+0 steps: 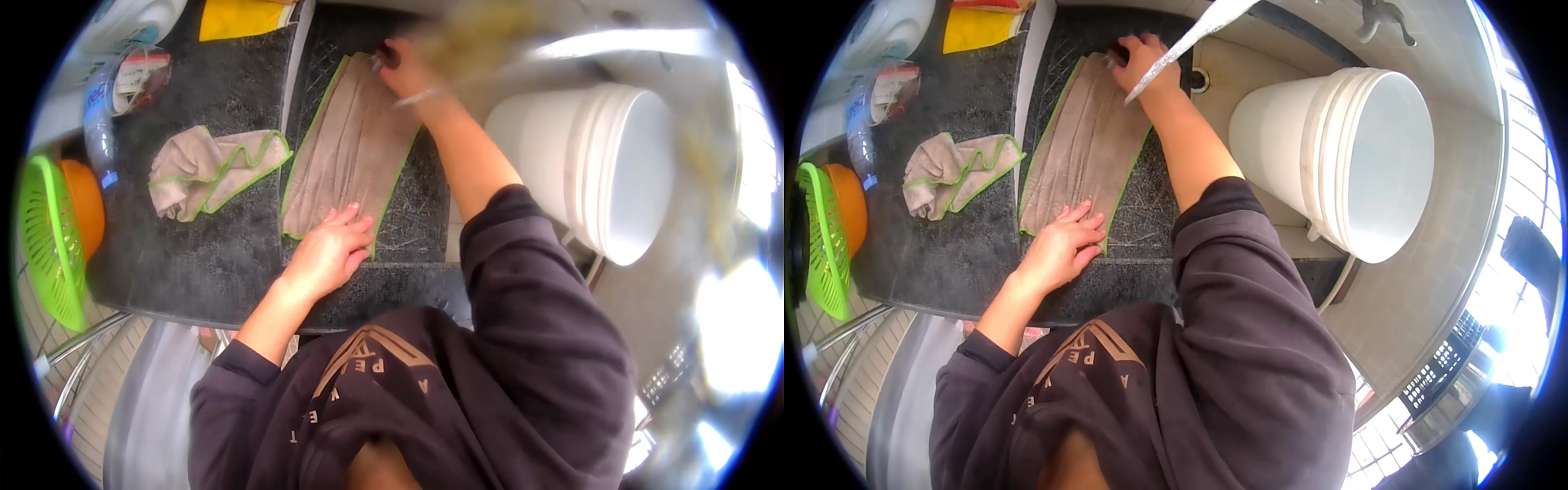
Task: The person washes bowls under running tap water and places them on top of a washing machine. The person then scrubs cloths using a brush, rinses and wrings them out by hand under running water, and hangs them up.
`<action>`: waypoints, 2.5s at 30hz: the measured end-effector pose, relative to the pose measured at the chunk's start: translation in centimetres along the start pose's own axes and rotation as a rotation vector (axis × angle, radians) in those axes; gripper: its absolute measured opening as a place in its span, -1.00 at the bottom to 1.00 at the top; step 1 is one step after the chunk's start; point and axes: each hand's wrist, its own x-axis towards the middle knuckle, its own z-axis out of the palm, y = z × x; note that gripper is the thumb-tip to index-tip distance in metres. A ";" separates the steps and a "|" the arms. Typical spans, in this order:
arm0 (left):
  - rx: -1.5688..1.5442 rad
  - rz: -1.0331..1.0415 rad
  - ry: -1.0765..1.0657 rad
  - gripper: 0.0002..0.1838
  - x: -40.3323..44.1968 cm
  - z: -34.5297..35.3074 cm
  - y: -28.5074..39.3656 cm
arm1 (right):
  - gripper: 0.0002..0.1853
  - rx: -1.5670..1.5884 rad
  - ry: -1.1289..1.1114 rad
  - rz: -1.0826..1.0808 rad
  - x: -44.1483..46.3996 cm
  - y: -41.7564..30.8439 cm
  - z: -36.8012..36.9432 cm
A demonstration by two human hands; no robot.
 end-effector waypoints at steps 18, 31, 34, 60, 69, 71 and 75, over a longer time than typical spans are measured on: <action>-1.255 0.008 0.066 -0.83 4.7 1.2 8.9 | -0.30 0.548 -0.024 0.348 -6.4 -6.5 -21.7; -0.422 -0.287 0.633 -0.59 1.1 2.9 0.1 | -0.33 0.182 -0.300 0.021 1.9 -14.0 -12.4; 0.172 -0.073 0.518 -0.60 1.2 2.9 -0.4 | -0.30 0.256 -0.318 -0.024 0.2 -9.7 -7.1; 0.355 -0.096 -0.035 -0.63 -1.9 -1.8 -0.2 | -0.58 0.071 -0.630 -0.493 -11.8 -15.5 -8.2; 0.342 -0.080 0.100 -0.72 -1.5 -1.1 -0.4 | -0.57 -0.132 -0.254 -0.199 -1.2 -10.0 -2.7; 0.335 -0.073 0.109 -0.71 -1.6 -1.2 -0.4 | -0.66 -0.003 -0.328 -0.307 -6.7 -14.2 -5.4; 0.351 -0.074 0.074 -0.67 -1.2 -1.2 -0.5 | -0.67 0.124 -0.410 -0.387 -8.5 -12.1 -4.9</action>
